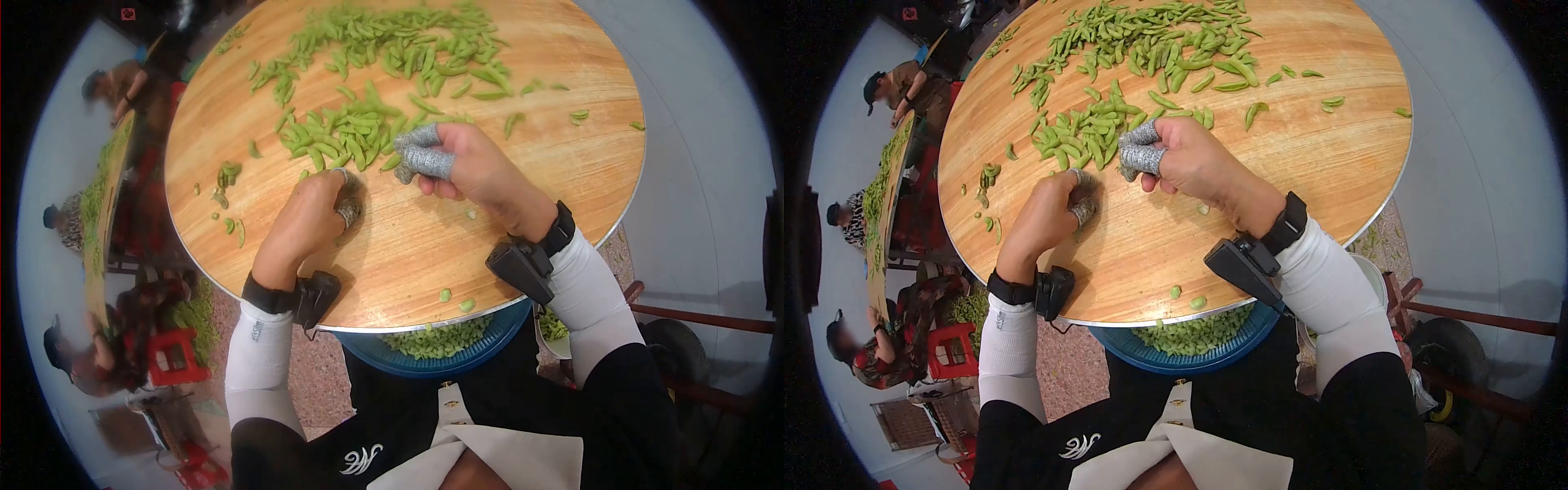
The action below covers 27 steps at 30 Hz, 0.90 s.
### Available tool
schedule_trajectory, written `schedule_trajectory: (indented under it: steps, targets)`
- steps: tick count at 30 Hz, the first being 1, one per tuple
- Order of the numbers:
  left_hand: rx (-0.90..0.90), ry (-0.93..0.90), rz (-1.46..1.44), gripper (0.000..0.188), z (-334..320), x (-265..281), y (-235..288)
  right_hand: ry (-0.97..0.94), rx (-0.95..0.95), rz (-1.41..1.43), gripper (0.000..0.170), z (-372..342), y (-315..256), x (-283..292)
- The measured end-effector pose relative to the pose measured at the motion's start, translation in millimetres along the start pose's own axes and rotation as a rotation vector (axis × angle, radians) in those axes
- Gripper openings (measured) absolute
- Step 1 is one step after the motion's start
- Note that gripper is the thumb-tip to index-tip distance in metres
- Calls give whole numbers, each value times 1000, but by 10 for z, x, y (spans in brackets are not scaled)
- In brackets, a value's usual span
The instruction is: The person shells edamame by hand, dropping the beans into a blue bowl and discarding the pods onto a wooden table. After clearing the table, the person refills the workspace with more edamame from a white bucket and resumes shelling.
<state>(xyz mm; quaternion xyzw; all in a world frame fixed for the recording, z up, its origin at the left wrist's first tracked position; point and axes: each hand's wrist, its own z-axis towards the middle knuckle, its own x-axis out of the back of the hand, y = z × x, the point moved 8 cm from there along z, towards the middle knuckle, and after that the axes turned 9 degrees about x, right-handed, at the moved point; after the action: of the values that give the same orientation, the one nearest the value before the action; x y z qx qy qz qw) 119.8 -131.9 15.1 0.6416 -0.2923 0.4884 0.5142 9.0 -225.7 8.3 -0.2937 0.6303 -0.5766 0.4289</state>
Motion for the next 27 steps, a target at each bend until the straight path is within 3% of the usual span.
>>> schedule_trajectory:
  steps: [2, 4, 5, 7, 8, 11, 13, 16, 20, 22, 27]
  targets:
    - [57, -34, 95, 16, 28, -40, -41, 9, 0, -10, 19, -1, 1, 9]
    - [255, 52, -851, 7, 59, 4, -177, -5, 12, -11, 27, 1, 4, -6]
    - [246, 52, -848, 7, 84, 16, -146, 0, 20, -13, 27, -8, -19, -12]
    - [338, 136, -1662, 5, 99, 14, -181, -99, 92, -76, 38, -41, -129, -125]
    - [302, 151, -1747, 9, 140, 5, -148, -143, 179, 71, 45, -65, -238, -202]
    - [321, 251, -1784, 9, 203, -74, -92, -166, 362, 30, 52, -61, -256, -215]
    - [295, 247, -1801, 9, 223, -123, -28, -124, 431, 12, 44, -63, -307, -196]
    - [252, 75, -1689, 11, 210, -201, 147, 35, 337, -36, 15, -4, -204, -14]
    - [197, -116, -1491, 11, 155, -179, 254, 67, 272, -29, 12, 2, -222, 11]
    - [196, -187, -1156, 11, 121, -173, 297, 53, 149, -47, 11, 11, -133, 33]
    - [80, 12, -998, 9, 133, -75, 251, 38, 123, 32, 11, -3, -146, 31]
